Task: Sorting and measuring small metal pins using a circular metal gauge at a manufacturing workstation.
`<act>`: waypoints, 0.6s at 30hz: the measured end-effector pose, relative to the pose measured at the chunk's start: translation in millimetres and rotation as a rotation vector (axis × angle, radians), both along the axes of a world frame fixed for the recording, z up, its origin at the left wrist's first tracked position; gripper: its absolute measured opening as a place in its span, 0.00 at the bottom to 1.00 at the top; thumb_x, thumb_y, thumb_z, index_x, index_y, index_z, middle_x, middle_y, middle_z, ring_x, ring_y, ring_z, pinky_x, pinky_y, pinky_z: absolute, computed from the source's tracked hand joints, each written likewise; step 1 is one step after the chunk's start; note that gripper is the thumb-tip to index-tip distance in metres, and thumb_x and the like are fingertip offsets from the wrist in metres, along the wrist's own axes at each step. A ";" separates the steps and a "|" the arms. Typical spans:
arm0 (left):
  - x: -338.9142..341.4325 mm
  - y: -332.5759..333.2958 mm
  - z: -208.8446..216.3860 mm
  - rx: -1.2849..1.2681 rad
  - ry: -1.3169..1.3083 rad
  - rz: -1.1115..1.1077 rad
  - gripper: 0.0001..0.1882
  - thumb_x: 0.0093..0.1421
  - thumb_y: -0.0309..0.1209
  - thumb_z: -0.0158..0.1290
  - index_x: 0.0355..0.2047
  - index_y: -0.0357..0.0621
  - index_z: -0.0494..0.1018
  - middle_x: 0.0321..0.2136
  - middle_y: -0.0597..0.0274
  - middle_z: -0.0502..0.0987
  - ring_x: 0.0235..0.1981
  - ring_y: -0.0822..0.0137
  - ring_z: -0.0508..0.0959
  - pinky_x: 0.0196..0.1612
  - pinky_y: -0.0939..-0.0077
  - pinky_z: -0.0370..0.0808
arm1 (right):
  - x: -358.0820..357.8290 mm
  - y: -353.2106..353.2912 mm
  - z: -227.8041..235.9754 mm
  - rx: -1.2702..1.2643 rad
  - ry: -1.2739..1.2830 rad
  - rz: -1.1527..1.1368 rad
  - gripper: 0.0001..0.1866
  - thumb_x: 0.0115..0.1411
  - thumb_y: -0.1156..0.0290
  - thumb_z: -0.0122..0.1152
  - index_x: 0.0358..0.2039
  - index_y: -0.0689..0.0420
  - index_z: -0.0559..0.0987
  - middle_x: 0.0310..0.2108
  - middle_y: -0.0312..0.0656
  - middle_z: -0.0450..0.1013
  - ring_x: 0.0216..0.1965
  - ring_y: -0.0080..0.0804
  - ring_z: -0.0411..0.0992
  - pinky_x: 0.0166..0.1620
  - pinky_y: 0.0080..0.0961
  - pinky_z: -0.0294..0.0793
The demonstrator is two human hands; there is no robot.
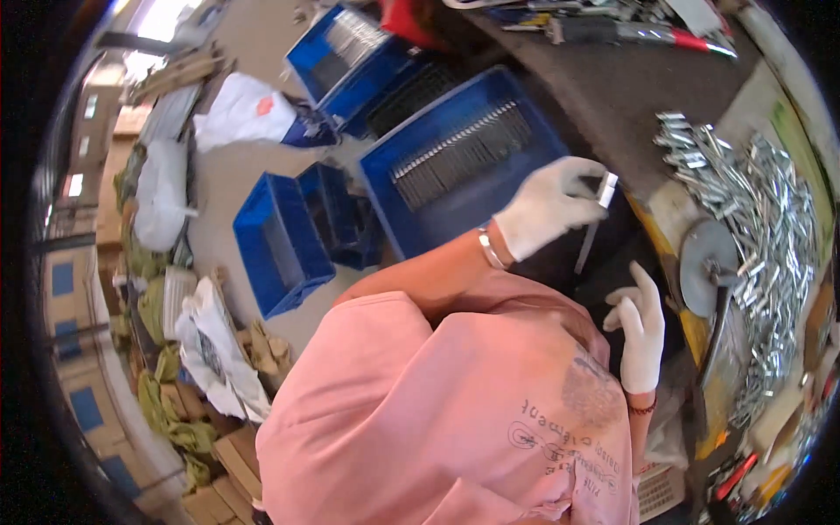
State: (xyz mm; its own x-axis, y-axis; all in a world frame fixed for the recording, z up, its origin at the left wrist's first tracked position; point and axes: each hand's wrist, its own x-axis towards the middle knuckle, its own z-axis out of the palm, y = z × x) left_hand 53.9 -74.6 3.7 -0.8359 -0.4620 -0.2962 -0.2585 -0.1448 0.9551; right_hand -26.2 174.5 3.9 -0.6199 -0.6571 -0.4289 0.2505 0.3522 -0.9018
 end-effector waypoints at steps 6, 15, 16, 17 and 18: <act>166.4 -164.0 -144.0 -0.608 -0.507 0.396 0.26 0.56 0.33 0.69 0.53 0.34 0.82 0.43 0.52 0.87 0.40 0.67 0.87 0.39 0.70 0.83 | -10.6 1.2 -21.1 0.118 -0.007 0.061 0.28 0.74 0.68 0.50 0.72 0.61 0.70 0.41 0.40 0.77 0.32 0.20 0.72 0.39 0.22 0.77; 191.1 -227.4 -124.2 -0.777 -1.351 0.366 0.18 0.63 0.33 0.59 0.49 0.37 0.85 0.50 0.43 0.86 0.53 0.43 0.86 0.55 0.56 0.83 | -9.9 -1.8 -38.2 0.133 -0.014 -0.001 0.28 0.75 0.65 0.50 0.72 0.60 0.71 0.41 0.39 0.77 0.33 0.20 0.71 0.42 0.22 0.76; 183.2 -226.3 -130.4 -0.756 -1.360 0.385 0.16 0.63 0.31 0.58 0.48 0.39 0.87 0.53 0.42 0.85 0.56 0.44 0.85 0.55 0.55 0.83 | -9.5 0.5 -38.7 0.138 -0.014 -0.018 0.28 0.75 0.65 0.50 0.72 0.60 0.71 0.41 0.39 0.77 0.33 0.20 0.71 0.42 0.22 0.76; 185.8 -227.6 -144.3 -0.753 -1.356 0.379 0.16 0.63 0.31 0.58 0.48 0.39 0.87 0.53 0.42 0.85 0.56 0.44 0.85 0.55 0.55 0.83 | -9.1 3.4 -39.2 0.144 -0.011 -0.022 0.28 0.75 0.65 0.50 0.72 0.60 0.71 0.41 0.39 0.77 0.33 0.20 0.71 0.42 0.22 0.76; 194.8 -231.6 -167.0 -0.809 -1.311 0.406 0.15 0.63 0.31 0.58 0.47 0.39 0.87 0.53 0.42 0.85 0.56 0.44 0.85 0.55 0.55 0.83 | -9.0 5.8 -40.3 0.149 -0.033 -0.028 0.27 0.75 0.65 0.50 0.72 0.60 0.71 0.41 0.38 0.77 0.33 0.19 0.71 0.41 0.22 0.76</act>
